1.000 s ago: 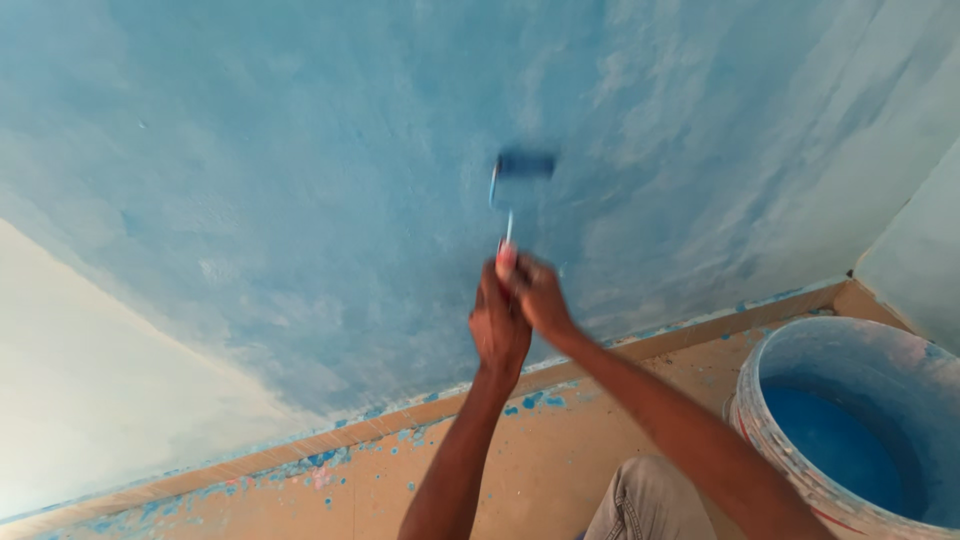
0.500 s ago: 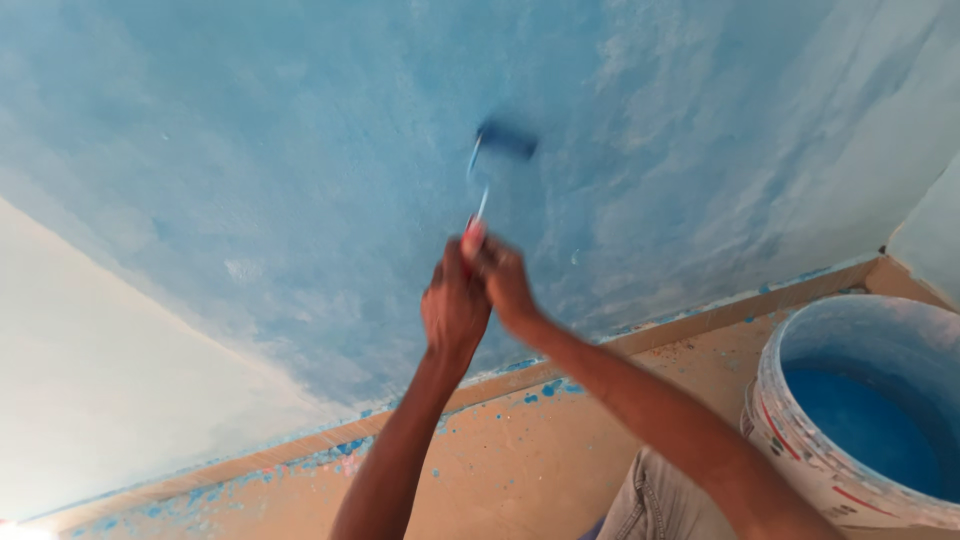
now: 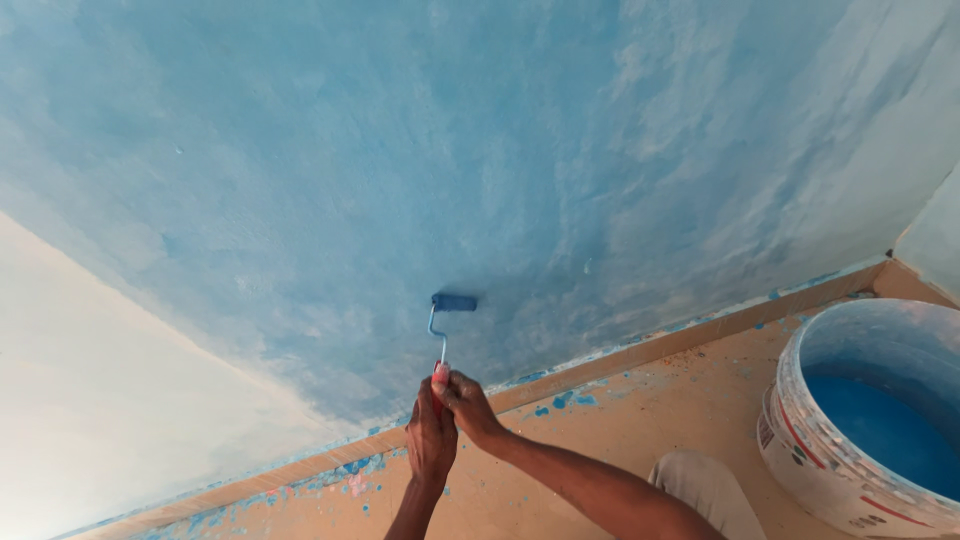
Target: The person sits on the floor and paints a wall blue using a small paint roller, making repeated up-and-down strokes. They periodically dip the roller into a bucket of blue paint and work across different sections of the wall, covering unpainted patches.
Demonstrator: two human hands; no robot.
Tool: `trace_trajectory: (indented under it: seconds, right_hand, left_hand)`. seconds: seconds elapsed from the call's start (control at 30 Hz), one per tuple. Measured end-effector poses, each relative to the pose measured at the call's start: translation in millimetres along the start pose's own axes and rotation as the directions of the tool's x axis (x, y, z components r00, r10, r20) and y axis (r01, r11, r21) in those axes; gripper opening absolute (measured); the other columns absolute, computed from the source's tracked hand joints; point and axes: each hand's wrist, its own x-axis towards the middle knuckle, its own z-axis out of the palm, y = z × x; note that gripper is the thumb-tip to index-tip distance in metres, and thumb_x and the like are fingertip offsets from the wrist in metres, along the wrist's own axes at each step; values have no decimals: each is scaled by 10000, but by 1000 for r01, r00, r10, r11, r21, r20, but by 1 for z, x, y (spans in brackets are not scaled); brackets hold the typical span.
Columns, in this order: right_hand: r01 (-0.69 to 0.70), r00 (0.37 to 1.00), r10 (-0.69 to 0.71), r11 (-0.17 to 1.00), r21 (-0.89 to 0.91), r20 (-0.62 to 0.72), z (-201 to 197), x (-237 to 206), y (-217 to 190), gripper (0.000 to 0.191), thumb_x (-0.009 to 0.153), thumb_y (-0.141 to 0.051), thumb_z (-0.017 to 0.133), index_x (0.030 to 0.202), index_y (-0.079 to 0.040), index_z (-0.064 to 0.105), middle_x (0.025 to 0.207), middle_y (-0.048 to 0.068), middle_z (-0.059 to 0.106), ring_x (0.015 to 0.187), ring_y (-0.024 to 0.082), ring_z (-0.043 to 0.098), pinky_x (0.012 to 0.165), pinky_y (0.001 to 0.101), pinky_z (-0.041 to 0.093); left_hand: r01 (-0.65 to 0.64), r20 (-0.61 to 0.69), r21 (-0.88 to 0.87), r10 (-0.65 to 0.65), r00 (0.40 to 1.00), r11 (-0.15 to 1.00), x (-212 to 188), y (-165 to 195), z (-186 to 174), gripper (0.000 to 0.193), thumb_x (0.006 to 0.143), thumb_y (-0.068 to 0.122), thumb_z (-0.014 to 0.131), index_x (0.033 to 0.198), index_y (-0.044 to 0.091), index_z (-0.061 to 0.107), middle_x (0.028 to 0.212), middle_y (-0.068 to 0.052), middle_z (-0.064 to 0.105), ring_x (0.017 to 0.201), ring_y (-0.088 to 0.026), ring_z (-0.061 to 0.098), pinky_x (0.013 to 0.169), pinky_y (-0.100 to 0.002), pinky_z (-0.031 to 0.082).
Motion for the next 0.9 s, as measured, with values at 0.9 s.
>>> trace_trajectory:
  seconds: [0.9]
  right_hand:
    - [165, 966, -258, 667, -726, -18, -203, 54, -199, 359, 1010, -402, 592, 1069, -61, 687, 838, 76, 703, 760, 183, 645, 716, 356, 519]
  left_hand:
    - [-15, -122, -554, -64, 990, 832, 124, 228, 151, 517, 1046, 149, 523, 1521, 42, 348, 1078, -243, 736, 912, -362, 755, 694, -458, 607]
